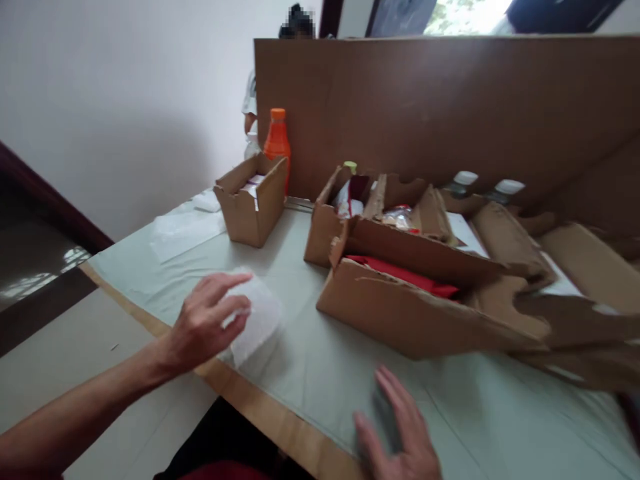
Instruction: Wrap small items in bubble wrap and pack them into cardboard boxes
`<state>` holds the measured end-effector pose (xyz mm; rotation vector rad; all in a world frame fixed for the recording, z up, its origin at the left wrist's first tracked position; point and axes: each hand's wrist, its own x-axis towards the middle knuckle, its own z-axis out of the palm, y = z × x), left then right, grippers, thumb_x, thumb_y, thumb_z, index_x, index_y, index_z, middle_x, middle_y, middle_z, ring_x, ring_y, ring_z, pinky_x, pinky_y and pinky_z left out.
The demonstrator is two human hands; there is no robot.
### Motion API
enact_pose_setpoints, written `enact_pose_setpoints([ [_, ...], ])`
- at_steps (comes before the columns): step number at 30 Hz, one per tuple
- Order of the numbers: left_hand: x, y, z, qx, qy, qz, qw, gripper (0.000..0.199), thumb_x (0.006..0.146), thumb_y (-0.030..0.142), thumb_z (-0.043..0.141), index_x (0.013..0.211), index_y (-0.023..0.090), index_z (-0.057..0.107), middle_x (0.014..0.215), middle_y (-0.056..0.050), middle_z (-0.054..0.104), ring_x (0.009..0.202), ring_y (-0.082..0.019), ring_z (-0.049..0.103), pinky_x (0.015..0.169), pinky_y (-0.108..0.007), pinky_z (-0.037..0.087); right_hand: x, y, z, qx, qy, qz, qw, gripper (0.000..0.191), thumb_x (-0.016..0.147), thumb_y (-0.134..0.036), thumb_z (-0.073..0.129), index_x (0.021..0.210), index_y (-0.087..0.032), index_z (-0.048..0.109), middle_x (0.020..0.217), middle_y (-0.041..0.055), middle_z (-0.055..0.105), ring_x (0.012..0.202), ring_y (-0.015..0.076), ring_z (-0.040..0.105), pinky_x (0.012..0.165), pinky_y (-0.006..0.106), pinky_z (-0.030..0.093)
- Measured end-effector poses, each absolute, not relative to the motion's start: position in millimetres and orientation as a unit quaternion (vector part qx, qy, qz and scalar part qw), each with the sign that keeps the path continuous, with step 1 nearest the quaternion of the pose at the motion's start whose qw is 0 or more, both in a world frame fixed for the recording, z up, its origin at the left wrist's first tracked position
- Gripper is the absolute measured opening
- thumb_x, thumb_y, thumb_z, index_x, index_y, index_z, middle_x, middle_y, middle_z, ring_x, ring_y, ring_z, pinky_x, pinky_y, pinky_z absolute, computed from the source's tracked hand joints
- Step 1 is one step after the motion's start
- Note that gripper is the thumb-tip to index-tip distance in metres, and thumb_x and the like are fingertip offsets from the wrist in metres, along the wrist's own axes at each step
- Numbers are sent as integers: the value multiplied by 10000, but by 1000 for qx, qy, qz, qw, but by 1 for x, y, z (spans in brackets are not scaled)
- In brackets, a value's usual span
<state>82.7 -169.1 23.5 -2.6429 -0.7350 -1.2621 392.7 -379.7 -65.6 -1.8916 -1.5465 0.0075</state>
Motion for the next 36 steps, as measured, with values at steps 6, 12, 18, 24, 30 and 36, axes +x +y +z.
enact_pose_setpoints([
  [6,164,-240,27,-939,-69,-324,-94,122,910,101,591,809,169,602,877,-48,751,780,-200,686,770,-379,555,328,-360,-24,-656,-551,215,469,700,917,-332,634,1572,-254,402,1423,126,649,1189,249,703,999,410,594],
  [12,169,-239,11,-952,-89,-274,-99,261,897,185,664,1156,151,651,1162,-123,754,1085,-292,689,970,-496,527,351,-380,-29,-700,-388,273,533,293,906,-396,593,1053,-208,763,868,51,778,716,185,708,651,279,574],
  [18,137,-206,-1,-918,-237,-194,-253,145,939,262,584,905,206,713,926,-39,791,838,-227,737,755,-370,563,386,-401,-7,-691,-351,350,526,243,861,-429,683,887,-195,744,761,22,733,671,151,638,611,249,478],
  [24,166,-188,-1,-863,-323,-145,-361,214,883,329,623,1032,204,713,739,16,705,691,-163,668,667,-280,523,410,-378,-29,-776,-395,222,439,272,834,-458,623,775,-196,664,678,2,635,636,161,554,621,296,426],
  [30,171,-180,-34,-891,-346,-231,-182,531,885,295,664,1385,160,546,1099,-119,728,1008,-278,688,905,-457,561,416,-393,-54,-851,-396,-27,344,464,878,-479,603,1210,-163,675,979,99,757,768,240,661,798,434,503],
  [36,181,-218,-45,-943,-186,-255,-107,521,991,299,563,1485,194,435,1521,-193,528,1419,-327,503,1137,-519,458,393,-382,-38,-772,-561,-81,285,391,1015,-354,489,1325,-167,636,1340,149,689,1230,299,631,1007,488,504],
])
